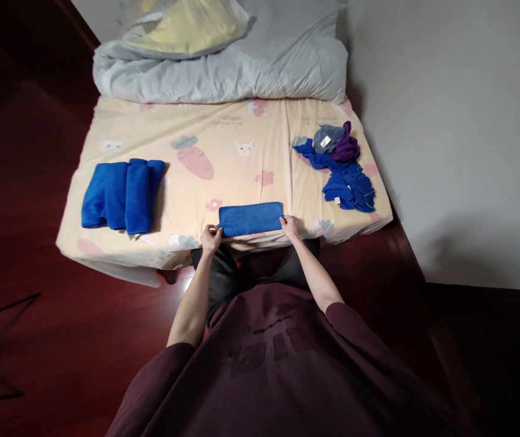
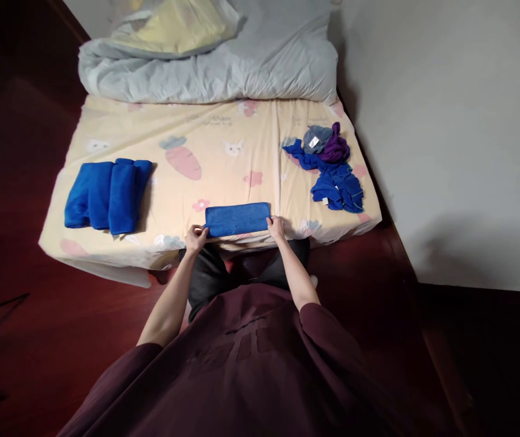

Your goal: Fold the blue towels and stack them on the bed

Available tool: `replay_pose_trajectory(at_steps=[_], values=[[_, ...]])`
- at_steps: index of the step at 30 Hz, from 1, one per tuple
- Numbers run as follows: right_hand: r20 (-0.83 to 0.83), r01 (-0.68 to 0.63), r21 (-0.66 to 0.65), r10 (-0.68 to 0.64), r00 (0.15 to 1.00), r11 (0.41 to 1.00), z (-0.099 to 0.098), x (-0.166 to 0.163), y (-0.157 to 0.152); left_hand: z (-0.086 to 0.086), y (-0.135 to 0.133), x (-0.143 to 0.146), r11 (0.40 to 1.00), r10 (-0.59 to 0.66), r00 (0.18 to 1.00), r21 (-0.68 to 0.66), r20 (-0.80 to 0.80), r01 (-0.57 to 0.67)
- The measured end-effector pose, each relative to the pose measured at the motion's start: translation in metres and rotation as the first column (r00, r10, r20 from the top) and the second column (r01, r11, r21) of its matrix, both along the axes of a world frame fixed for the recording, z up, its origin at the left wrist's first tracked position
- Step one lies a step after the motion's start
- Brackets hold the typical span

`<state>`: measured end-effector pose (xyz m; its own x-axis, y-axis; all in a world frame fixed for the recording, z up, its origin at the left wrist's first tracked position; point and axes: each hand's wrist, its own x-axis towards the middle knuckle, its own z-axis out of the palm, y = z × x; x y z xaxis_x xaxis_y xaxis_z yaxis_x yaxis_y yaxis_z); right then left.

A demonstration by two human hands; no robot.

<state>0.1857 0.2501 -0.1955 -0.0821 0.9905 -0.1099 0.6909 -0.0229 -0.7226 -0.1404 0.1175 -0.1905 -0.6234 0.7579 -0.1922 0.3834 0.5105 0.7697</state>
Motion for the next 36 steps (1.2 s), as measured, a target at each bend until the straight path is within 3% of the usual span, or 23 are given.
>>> replay_pose_trajectory(at_steps=[7, 16, 21, 26, 30, 36], values=[[0.021, 0.059, 0.011, -0.059, 0.998, 0.998, -0.005, -0.005, 0.002, 0.002, 0.0, -0.002, 0.999, -0.036, 0.999, -0.022, -0.006, 0.036], [0.013, 0.11, -0.004, -0.11, 0.994, 0.994, -0.001, -0.007, -0.003, -0.002, -0.006, 0.005, 0.992, -0.09, 0.984, 0.07, -0.152, 0.102], [-0.006, 0.062, 0.11, -0.062, 0.998, 0.992, 0.005, -0.003, -0.006, 0.005, -0.005, 0.004, 0.965, -0.155, 0.955, 0.166, -0.251, 0.201], [-0.028, -0.038, 0.227, 0.045, 0.999, 0.973, 0.007, 0.004, -0.018, 0.01, -0.003, 0.005, 0.847, -0.462, 0.876, 0.223, -0.142, 0.483], [-0.062, -0.162, 0.263, 0.185, 0.981, 0.951, 0.008, 0.012, -0.023, 0.003, -0.011, 0.004, 0.82, -0.481, 0.868, 0.289, -0.122, 0.495], [-0.118, -0.267, 0.214, 0.296, 0.948, 0.94, 0.012, 0.028, -0.019, -0.005, -0.013, -0.009, 0.797, -0.547, 0.83, 0.234, -0.109, 0.557]])
